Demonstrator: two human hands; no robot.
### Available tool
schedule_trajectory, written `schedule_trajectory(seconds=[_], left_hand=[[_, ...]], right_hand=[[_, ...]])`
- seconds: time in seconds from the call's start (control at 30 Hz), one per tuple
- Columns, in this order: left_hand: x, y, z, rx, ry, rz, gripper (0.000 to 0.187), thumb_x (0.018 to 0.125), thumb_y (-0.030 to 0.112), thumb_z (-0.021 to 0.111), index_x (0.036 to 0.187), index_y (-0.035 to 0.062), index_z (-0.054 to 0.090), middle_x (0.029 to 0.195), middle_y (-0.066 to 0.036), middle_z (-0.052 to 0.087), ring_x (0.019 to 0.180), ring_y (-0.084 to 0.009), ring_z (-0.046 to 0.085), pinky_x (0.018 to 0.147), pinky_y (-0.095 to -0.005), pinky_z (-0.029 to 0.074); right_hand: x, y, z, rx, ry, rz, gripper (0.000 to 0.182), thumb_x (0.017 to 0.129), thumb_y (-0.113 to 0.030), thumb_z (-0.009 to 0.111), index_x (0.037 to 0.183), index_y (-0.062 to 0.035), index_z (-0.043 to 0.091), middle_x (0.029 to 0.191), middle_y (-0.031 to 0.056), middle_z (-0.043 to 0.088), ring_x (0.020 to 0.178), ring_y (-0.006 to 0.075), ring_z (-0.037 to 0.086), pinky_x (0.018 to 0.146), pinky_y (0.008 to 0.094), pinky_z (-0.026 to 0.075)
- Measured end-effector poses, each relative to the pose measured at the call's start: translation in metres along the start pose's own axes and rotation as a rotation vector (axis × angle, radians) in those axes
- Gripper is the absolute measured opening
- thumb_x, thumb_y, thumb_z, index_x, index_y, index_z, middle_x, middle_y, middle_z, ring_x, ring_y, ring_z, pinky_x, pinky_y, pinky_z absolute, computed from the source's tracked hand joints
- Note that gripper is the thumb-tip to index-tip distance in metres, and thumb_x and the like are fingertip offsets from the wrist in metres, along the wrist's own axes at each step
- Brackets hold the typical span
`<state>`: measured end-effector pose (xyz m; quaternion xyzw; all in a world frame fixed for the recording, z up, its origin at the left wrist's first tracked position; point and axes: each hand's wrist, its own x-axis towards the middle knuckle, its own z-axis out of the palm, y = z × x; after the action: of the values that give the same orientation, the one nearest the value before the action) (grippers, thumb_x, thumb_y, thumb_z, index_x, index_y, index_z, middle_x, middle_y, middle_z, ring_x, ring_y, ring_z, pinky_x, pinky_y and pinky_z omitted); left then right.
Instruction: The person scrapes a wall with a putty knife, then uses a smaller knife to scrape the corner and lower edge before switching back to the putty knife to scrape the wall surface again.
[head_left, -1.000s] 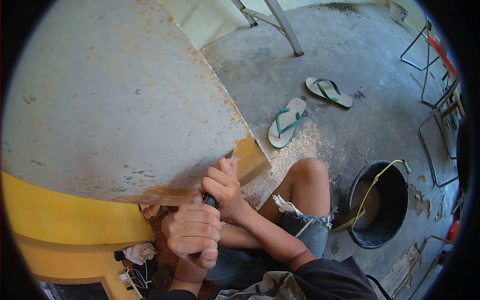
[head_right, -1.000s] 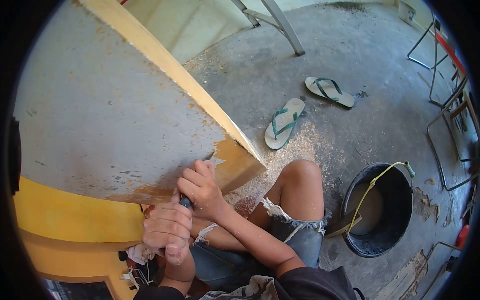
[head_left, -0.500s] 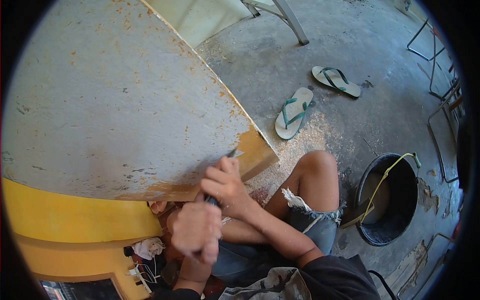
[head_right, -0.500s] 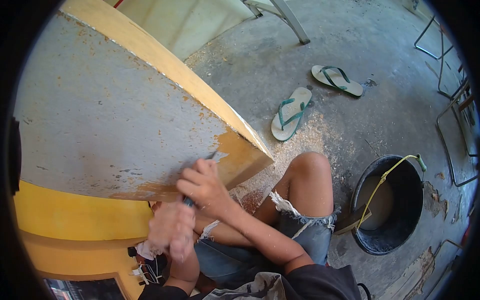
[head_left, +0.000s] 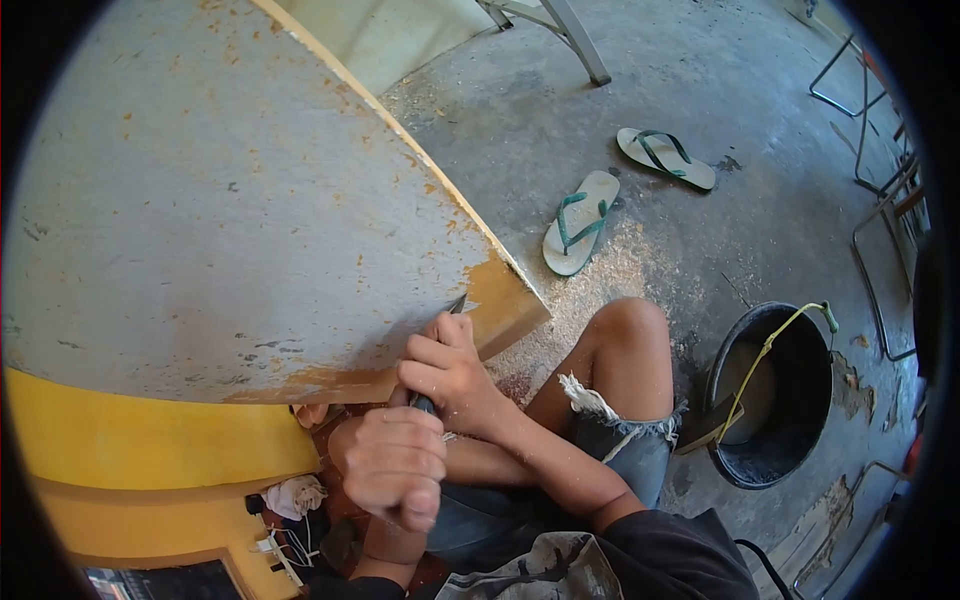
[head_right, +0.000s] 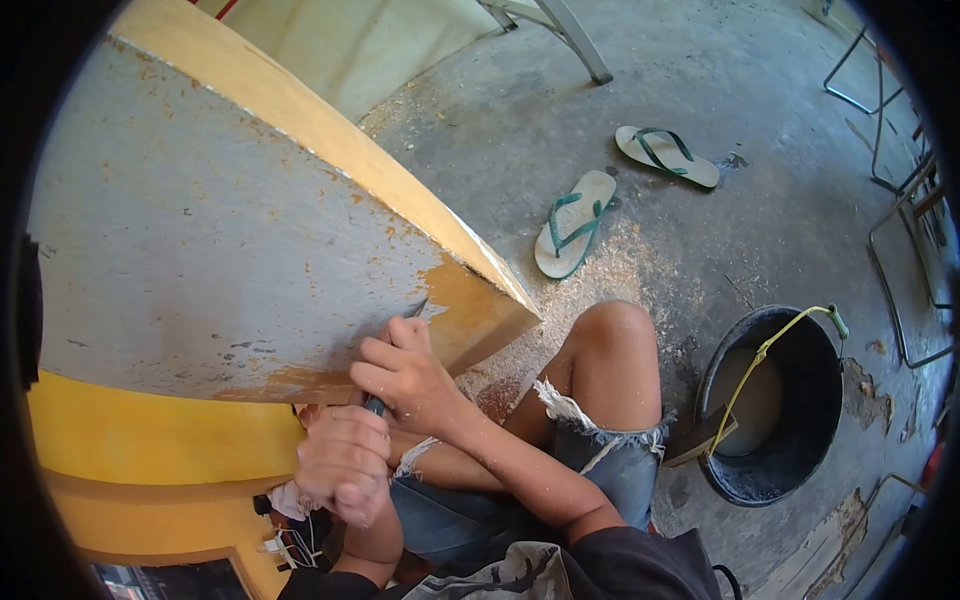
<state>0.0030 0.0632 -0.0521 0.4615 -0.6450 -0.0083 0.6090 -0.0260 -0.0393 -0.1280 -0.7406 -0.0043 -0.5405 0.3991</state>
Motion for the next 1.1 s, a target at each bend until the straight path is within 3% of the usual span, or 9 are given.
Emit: schedule_trajectory(seconds=[0.27,0.4,0.47,0.63,0.77,0.87,0.9,1.0,1.1], left_hand=[[-0.001,0.0,0.009,0.129,0.125,0.039,0.05,0.091,0.021,0.059,0.046,0.0091,0.042,0.042,0.001,0.044,0.036,-0.0152,0.046,0.045,-0.0328,0.049],[0.008,0.003,0.0,0.03,-0.182,0.075,0.036,0.087,0.014,0.056,0.053,0.0025,0.052,0.053,-0.003,0.054,0.048,-0.021,0.059,0.058,-0.0385,0.058],[0.001,-0.003,0.012,0.151,0.11,-0.005,0.053,0.094,0.024,0.057,0.046,0.009,0.041,0.044,0.0,0.045,0.037,-0.0155,0.047,0.046,-0.0328,0.05],[0.009,0.002,0.007,0.038,-0.107,0.125,0.053,0.095,0.024,0.057,0.046,0.0081,0.041,0.044,-0.001,0.044,0.038,-0.0168,0.047,0.046,-0.0332,0.048],[-0.003,-0.018,-0.001,-0.032,0.01,-0.078,0.056,0.096,0.028,0.06,0.046,0.0074,0.044,0.045,-0.001,0.046,0.039,-0.0158,0.051,0.049,-0.0316,0.053],[0.001,0.001,0.009,0.073,-0.033,0.11,0.058,0.098,0.028,0.059,0.047,0.0073,0.044,0.044,-0.001,0.044,0.039,-0.0168,0.048,0.047,-0.0316,0.048],[0.006,0.002,0.001,-0.009,-0.167,0.12,0.058,0.099,0.028,0.059,0.047,0.0072,0.044,0.044,-0.001,0.044,0.038,-0.0173,0.048,0.047,-0.0323,0.048],[0.001,-0.014,0.003,0.013,-0.013,-0.025,0.058,0.098,0.029,0.059,0.046,0.0075,0.045,0.045,0.0,0.046,0.039,-0.0166,0.05,0.051,-0.0323,0.052],[0.007,0.0,0.006,0.017,-0.079,0.036,0.058,0.098,0.028,0.059,0.046,0.0068,0.045,0.044,0.0,0.046,0.038,-0.0172,0.049,0.05,-0.0332,0.051]], right_hand=[[-0.005,0.0,0.001,-0.017,-0.034,0.018,0.018,0.076,-0.021,0.067,0.082,-0.0111,0.054,0.086,0.0052,0.046,0.088,0.027,0.047,0.082,0.0435,0.034],[-0.007,0.0,0.001,0.0,-0.021,0.007,0.021,0.076,-0.025,0.068,0.083,-0.0109,0.055,0.086,0.0055,0.047,0.087,0.0275,0.046,0.082,0.0436,0.034],[-0.006,0.005,0.002,-0.048,-0.029,0.028,0.021,0.075,-0.025,0.068,0.083,-0.0109,0.055,0.085,0.0052,0.047,0.087,0.0269,0.047,0.082,0.0431,0.034],[-0.012,-0.001,0.001,-0.011,-0.039,0.0,0.021,0.074,-0.025,0.07,0.082,-0.0111,0.057,0.085,0.0048,0.046,0.086,0.0267,0.046,0.081,0.0425,0.034],[-0.014,0.008,0.004,-0.058,-0.055,0.123,0.021,0.073,-0.022,0.071,0.081,-0.0109,0.055,0.084,0.0044,0.043,0.086,0.0263,0.046,0.082,0.0419,0.035],[-0.012,-0.001,0.003,-0.021,-0.037,-0.001,0.024,0.071,-0.025,0.073,0.081,-0.0112,0.056,0.084,0.0045,0.044,0.085,0.0267,0.045,0.081,0.0416,0.034],[-0.009,-0.004,0.003,-0.006,-0.013,-0.018,0.024,0.07,-0.024,0.073,0.082,-0.0109,0.056,0.085,0.0048,0.044,0.086,0.0269,0.045,0.081,0.0417,0.033],[-0.011,0.008,0.001,-0.045,-0.049,0.084,0.022,0.072,-0.021,0.071,0.082,-0.0104,0.054,0.085,0.005,0.043,0.085,0.0269,0.045,0.081,0.0415,0.035],[-0.01,0.003,0.004,-0.026,-0.017,0.024,0.024,0.071,-0.023,0.072,0.082,-0.0108,0.054,0.085,0.0054,0.043,0.085,0.0271,0.044,0.081,0.0416,0.034]])
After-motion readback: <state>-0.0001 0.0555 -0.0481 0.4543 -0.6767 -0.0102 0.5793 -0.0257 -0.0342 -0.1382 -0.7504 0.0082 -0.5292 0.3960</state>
